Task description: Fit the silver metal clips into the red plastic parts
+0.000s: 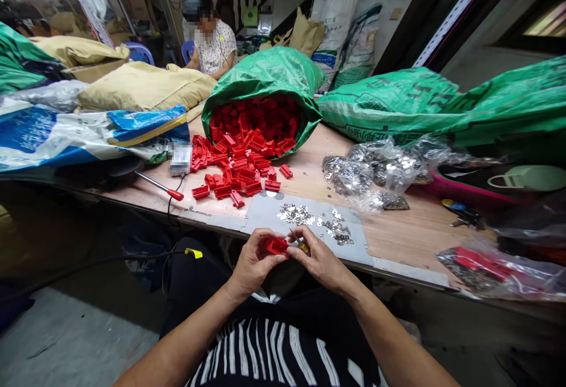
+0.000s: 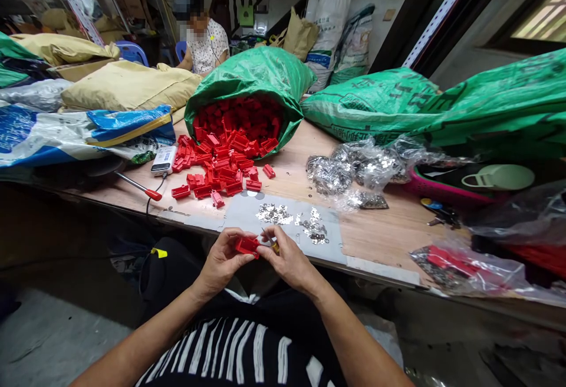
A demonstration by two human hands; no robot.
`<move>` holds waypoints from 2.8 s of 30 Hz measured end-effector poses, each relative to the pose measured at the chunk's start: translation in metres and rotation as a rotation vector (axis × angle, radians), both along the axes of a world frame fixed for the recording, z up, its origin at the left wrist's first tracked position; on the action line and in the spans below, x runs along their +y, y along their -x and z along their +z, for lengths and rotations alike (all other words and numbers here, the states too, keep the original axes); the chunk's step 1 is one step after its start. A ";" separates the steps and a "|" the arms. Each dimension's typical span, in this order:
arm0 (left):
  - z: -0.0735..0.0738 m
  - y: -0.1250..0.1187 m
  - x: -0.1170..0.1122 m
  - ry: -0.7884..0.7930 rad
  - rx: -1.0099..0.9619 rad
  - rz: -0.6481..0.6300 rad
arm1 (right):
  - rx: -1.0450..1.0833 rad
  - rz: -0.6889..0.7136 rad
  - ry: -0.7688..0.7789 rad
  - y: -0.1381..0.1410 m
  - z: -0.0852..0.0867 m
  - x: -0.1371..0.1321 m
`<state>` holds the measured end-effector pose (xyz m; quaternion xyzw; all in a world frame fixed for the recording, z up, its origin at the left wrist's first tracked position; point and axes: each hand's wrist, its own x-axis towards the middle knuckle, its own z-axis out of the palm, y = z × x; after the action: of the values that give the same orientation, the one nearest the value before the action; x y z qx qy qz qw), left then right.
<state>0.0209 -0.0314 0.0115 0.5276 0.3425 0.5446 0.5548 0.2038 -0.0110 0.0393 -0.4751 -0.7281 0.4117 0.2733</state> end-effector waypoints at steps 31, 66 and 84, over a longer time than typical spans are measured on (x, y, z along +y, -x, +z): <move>-0.016 0.015 0.044 -0.230 0.597 0.060 | -0.265 0.076 -0.309 -0.002 -0.016 0.018; 0.000 0.009 0.030 0.105 0.080 0.085 | -0.071 -0.142 -0.294 -0.005 -0.011 -0.002; 0.027 -0.005 -0.002 0.761 -0.818 -0.030 | -0.138 0.051 -0.325 0.018 0.012 -0.014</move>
<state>0.0258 -0.0337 0.0380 0.0406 0.2644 0.5350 0.8014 0.1859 -0.0255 0.0516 -0.4329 -0.8140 0.2618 0.2854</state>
